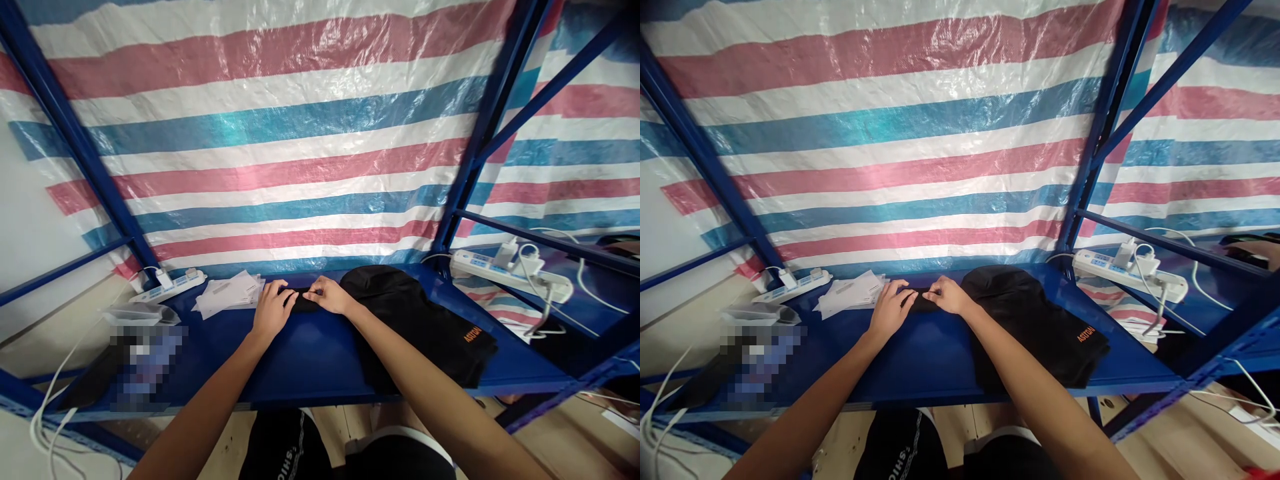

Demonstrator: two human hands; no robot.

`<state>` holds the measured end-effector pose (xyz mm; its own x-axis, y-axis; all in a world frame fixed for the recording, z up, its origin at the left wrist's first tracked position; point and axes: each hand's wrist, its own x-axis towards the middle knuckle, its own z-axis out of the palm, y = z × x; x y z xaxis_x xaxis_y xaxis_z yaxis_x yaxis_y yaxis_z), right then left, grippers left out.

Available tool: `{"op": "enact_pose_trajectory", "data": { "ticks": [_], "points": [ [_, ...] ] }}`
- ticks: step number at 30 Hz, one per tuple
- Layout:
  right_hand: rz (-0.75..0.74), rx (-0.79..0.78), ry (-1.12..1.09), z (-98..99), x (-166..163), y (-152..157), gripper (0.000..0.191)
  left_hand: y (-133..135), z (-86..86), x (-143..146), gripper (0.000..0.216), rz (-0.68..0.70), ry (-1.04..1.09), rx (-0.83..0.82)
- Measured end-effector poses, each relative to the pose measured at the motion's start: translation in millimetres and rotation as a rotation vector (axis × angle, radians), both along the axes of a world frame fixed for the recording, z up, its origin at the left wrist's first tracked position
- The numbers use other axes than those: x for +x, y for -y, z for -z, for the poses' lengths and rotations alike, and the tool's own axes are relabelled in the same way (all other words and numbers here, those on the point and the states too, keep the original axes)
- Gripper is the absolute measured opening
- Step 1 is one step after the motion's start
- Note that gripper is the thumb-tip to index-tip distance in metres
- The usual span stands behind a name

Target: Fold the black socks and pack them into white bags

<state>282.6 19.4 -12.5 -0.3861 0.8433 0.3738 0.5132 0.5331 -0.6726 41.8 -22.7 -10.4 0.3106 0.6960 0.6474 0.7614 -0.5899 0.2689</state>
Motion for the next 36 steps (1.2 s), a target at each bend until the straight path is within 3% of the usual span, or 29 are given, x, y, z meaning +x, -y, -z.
{"op": "enact_pose_trajectory", "data": {
  "ticks": [4, 7, 10, 13, 16, 19, 21, 25, 29, 33, 35, 36],
  "points": [
    [0.051, 0.18, 0.091, -0.6, 0, 7, 0.027, 5, 0.8, -7, 0.037, 0.153, -0.114, -0.008],
    [-0.056, 0.327, 0.095, -4.3, 0, 16, 0.024, 2, -0.2, -12, 0.038, 0.203, -0.055, -0.115],
    [-0.158, 0.343, 0.09, -8.1, 3, 19, 0.03, -6, -2.5, -13, 0.038, 0.184, 0.022, -0.206],
    [-0.185, 0.263, 0.076, -11.1, 8, 16, 0.047, -10, -5.6, -12, 0.038, 0.152, 0.046, -0.248],
    [-0.188, 0.063, 0.034, -14.0, 13, 12, 0.041, -10, -8.3, -11, 0.038, 0.158, 0.069, -0.305],
    [-0.233, -0.162, -0.01, -15.1, 15, 10, 0.047, -10, -7.6, -11, 0.043, 0.183, 0.111, -0.388],
    [-0.253, -0.218, -0.029, -13.9, 13, 9, 0.049, -13, -4.1, -12, 0.047, 0.158, 0.134, -0.368],
    [-0.204, -0.102, -0.034, -10.3, 5, 4, 0.047, -20, 3.7, -11, 0.051, 0.118, 0.148, -0.301],
    [-0.153, 0.072, -0.004, -9.3, 2, 7, 0.044, -21, 3.7, -10, 0.051, 0.189, 0.133, -0.399],
    [-0.144, 0.189, 0.054, -6.6, 3, 17, 0.037, -15, 0.4, -10, 0.041, 0.25, 0.172, -0.397],
    [-0.15, 0.185, 0.07, -3.8, 2, 21, 0.049, -10, -1.4, -11, 0.036, 0.283, 0.203, -0.374],
    [-0.147, 0.174, 0.086, -2.5, 1, 23, 0.066, -7, -2.3, -11, 0.035, 0.292, 0.217, -0.363]
  ]
}}
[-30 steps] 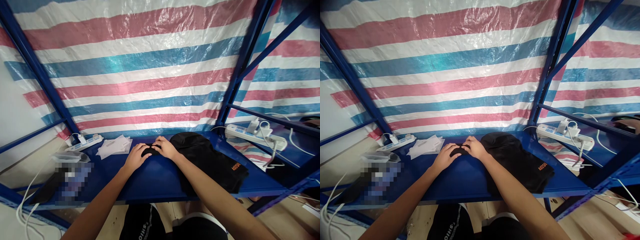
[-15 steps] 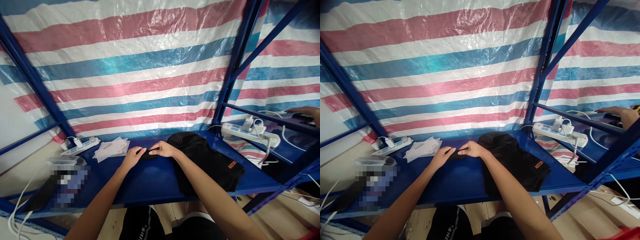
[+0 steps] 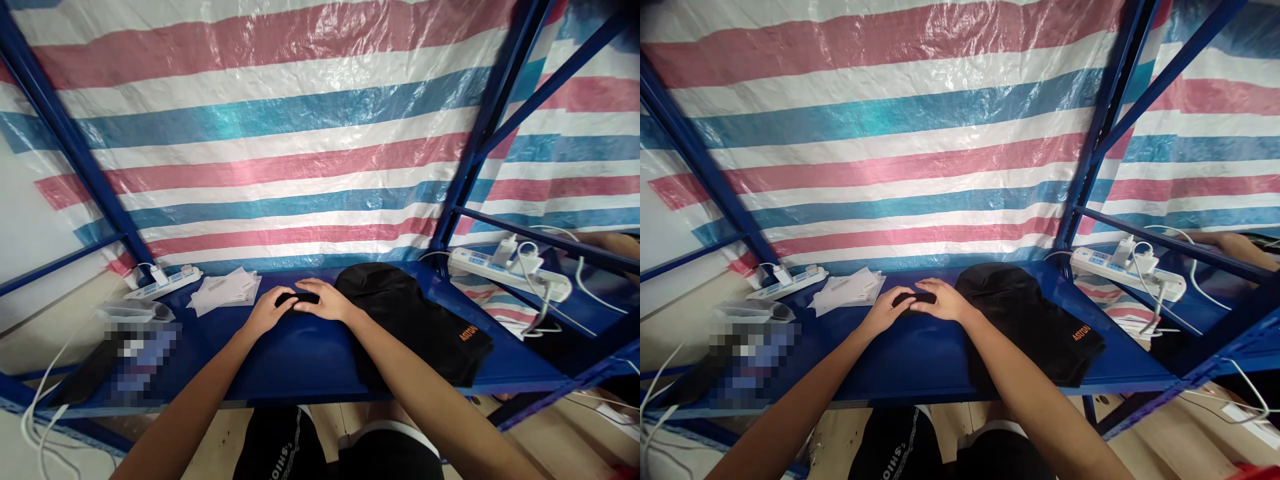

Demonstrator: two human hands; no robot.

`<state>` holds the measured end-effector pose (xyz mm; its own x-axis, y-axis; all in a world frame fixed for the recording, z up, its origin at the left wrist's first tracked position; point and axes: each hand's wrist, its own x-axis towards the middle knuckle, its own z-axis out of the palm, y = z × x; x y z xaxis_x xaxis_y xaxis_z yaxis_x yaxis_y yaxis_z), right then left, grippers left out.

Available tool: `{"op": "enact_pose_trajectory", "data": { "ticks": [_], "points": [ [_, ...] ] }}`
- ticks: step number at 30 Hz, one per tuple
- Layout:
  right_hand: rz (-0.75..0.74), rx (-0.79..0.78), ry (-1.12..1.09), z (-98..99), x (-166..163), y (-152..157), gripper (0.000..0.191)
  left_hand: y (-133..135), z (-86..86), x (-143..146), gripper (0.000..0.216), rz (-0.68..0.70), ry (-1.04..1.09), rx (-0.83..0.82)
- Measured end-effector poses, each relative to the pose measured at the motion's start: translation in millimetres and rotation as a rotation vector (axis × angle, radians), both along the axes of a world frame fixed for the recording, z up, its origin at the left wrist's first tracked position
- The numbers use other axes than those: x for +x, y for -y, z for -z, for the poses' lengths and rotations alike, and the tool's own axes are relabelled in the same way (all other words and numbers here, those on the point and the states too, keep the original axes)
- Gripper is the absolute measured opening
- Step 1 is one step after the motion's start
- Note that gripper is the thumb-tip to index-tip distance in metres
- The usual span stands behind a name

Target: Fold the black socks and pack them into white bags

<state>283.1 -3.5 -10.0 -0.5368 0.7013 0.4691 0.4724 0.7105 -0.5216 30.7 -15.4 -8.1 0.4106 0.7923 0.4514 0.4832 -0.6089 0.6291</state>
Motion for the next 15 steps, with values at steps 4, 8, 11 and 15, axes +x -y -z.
{"op": "enact_pose_trajectory", "data": {
  "ticks": [4, 8, 11, 15],
  "points": [
    [-0.013, 0.026, 0.091, -0.2, -8, 3, 0.102, 10, -3.8, 0, 0.033, -0.021, 0.015, 0.054],
    [0.01, 0.179, 0.149, -7.8, -14, 7, 0.08, 16, -7.2, 1, 0.033, -0.038, -0.004, 0.117],
    [0.069, 0.215, 0.178, -10.4, -16, 7, 0.07, 11, -9.8, -5, 0.032, -0.084, 0.014, 0.164],
    [0.1, 0.186, 0.115, -6.4, -11, -2, 0.066, -16, -7.7, -40, 0.026, -0.361, 0.02, 0.313]
  ]
}}
